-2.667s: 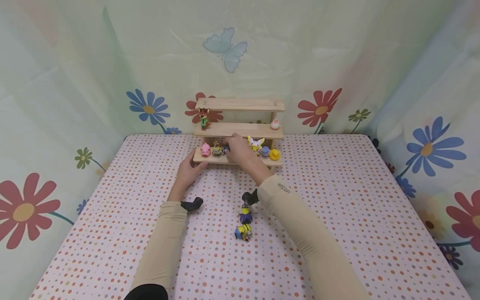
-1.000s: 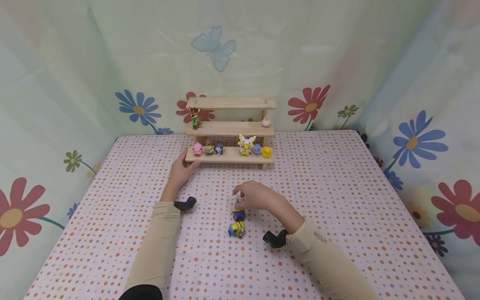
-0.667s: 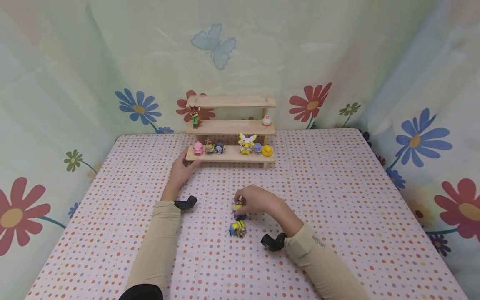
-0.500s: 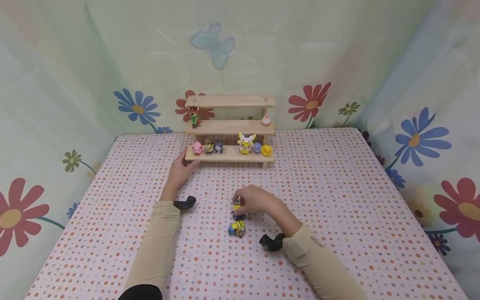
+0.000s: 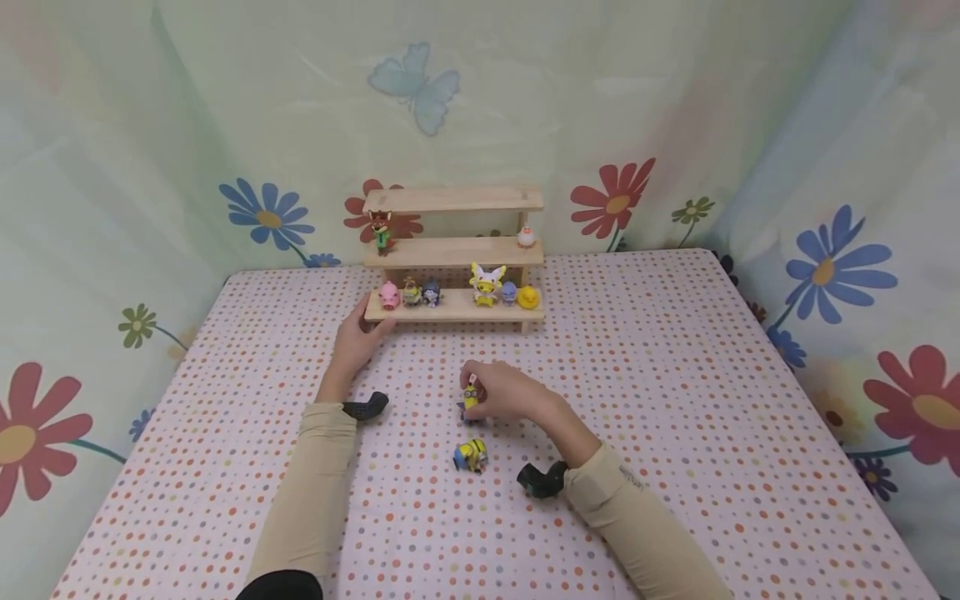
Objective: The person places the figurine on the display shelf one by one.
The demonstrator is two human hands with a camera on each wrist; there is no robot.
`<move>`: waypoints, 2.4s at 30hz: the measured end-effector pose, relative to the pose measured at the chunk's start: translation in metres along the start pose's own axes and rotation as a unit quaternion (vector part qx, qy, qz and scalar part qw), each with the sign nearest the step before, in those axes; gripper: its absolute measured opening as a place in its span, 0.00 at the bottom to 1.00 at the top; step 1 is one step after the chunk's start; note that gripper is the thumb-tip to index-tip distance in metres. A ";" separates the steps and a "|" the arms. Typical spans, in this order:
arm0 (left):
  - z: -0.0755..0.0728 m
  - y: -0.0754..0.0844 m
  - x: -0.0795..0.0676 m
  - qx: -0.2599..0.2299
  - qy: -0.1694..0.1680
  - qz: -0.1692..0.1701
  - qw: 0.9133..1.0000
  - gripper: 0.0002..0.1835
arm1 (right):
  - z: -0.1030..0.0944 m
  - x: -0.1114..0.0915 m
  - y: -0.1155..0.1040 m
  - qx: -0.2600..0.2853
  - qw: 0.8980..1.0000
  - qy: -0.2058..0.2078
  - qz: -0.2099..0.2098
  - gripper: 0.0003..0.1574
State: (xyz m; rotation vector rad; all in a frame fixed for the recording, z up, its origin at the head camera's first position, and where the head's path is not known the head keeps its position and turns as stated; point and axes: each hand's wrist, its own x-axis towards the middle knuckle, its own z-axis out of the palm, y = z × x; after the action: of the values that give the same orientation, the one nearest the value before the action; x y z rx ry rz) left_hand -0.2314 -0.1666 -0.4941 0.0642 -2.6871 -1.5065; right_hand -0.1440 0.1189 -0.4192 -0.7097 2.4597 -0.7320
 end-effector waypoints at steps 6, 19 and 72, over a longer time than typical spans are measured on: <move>0.000 -0.001 -0.001 -0.004 -0.003 -0.005 1.000 0.52 | 0.002 0.005 0.001 0.010 1.000 0.025 0.005 0.22; -0.001 -0.001 0.000 -0.009 -0.004 0.005 1.000 0.54 | -0.036 0.008 -0.011 -0.045 0.997 0.052 -0.043 0.15; -0.002 -0.001 0.002 -0.005 -0.002 0.014 1.000 0.53 | -0.161 0.089 0.027 -0.185 0.948 0.248 0.069 0.21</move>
State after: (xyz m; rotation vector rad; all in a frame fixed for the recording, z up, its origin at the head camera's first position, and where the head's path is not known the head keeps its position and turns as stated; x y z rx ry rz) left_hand -0.2334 -0.1689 -0.4934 0.0236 -2.6716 -1.5143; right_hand -0.3113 0.1433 -0.3412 -0.5160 3.1242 -0.4329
